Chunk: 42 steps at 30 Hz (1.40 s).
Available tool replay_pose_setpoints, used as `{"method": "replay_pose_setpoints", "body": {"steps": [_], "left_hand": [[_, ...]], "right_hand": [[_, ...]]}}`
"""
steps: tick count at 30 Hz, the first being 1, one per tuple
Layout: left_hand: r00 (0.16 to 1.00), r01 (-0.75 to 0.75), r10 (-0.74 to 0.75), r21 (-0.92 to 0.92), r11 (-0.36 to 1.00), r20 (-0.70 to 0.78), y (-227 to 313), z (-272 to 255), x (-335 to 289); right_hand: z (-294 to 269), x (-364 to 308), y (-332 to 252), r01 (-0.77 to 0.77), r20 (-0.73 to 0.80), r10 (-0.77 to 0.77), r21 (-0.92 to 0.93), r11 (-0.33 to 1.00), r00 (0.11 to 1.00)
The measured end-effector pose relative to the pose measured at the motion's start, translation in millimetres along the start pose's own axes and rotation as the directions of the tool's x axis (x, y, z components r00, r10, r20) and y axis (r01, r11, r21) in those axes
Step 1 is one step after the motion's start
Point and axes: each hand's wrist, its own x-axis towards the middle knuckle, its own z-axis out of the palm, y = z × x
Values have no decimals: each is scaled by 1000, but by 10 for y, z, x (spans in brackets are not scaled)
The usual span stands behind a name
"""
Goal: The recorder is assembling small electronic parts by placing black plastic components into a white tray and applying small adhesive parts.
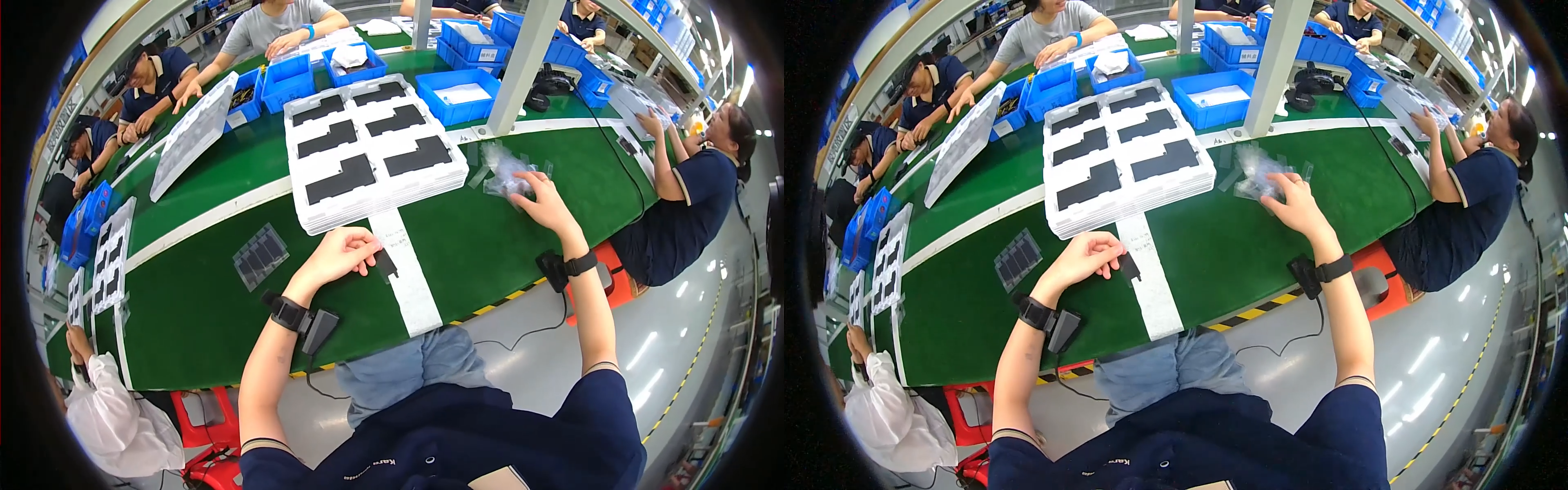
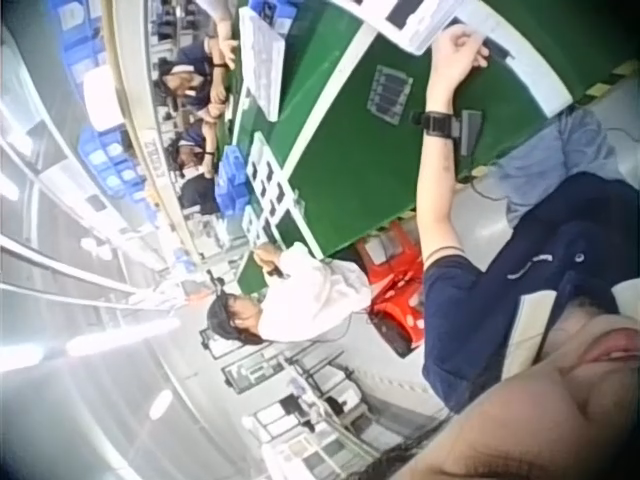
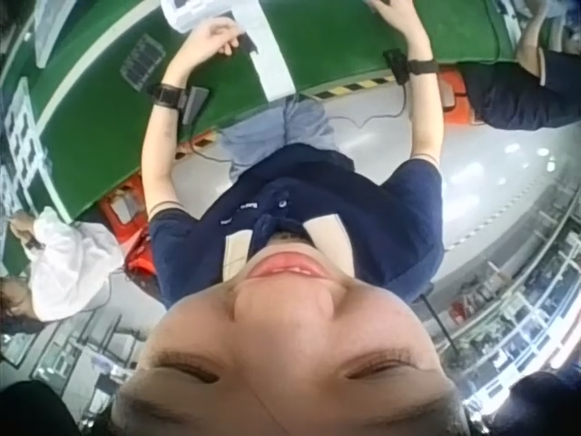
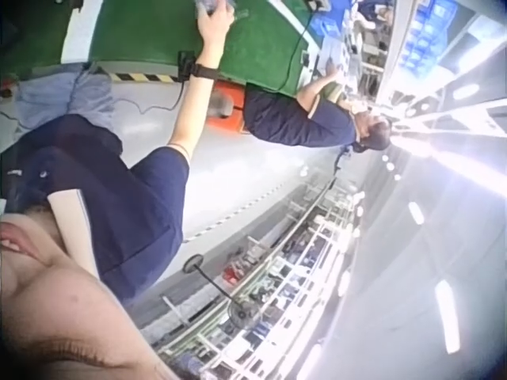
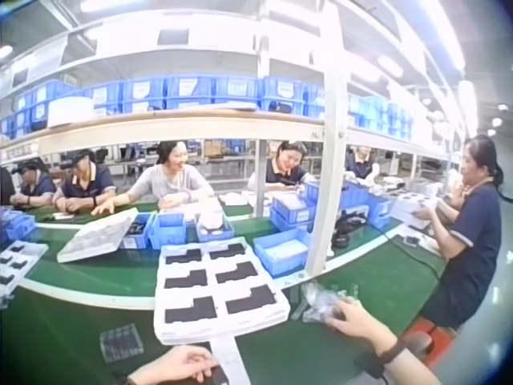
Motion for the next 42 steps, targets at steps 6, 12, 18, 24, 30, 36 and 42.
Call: {"method": "replay_pose_setpoints", "body": {"steps": [6, 12, 18, 24, 30, 36, 42], "left_hand": [[999, -33, 33, -8, 999, -37, 9, 6, -24], [1000, -5, 5, 0, 1000, -14, -3, 5, -30], [999, -11, 12, 19, 1000, -38, 15, 3, -59], [995, -64, 67, 38, 997, -72, 53, 8, -64], [951, -146, 244, 413, 899, -193, 130, 20, -167], [929, -228, 308, 336, 914, -206, 39, 51, -130], [901, -265, 359, 349, 899, -241, 33, 159, -158]], "right_hand": [[134, 134, -84, 251, 171, -243, -23, 968, 955], [-94, 160, -145, 259, -153, -247, 58, 964, 957], [-257, 258, 171, 195, -205, -223, -145, 970, 953], [-208, 224, 854, -148, -101, 135, -135, 980, 986], [-237, 258, 323, 57, -53, -52, 96, 994, 997], [-7, 431, 506, -243, -82, 229, -322, 915, 970], [-20, 466, -97, 255, -160, -291, -211, 944, 943]]}}
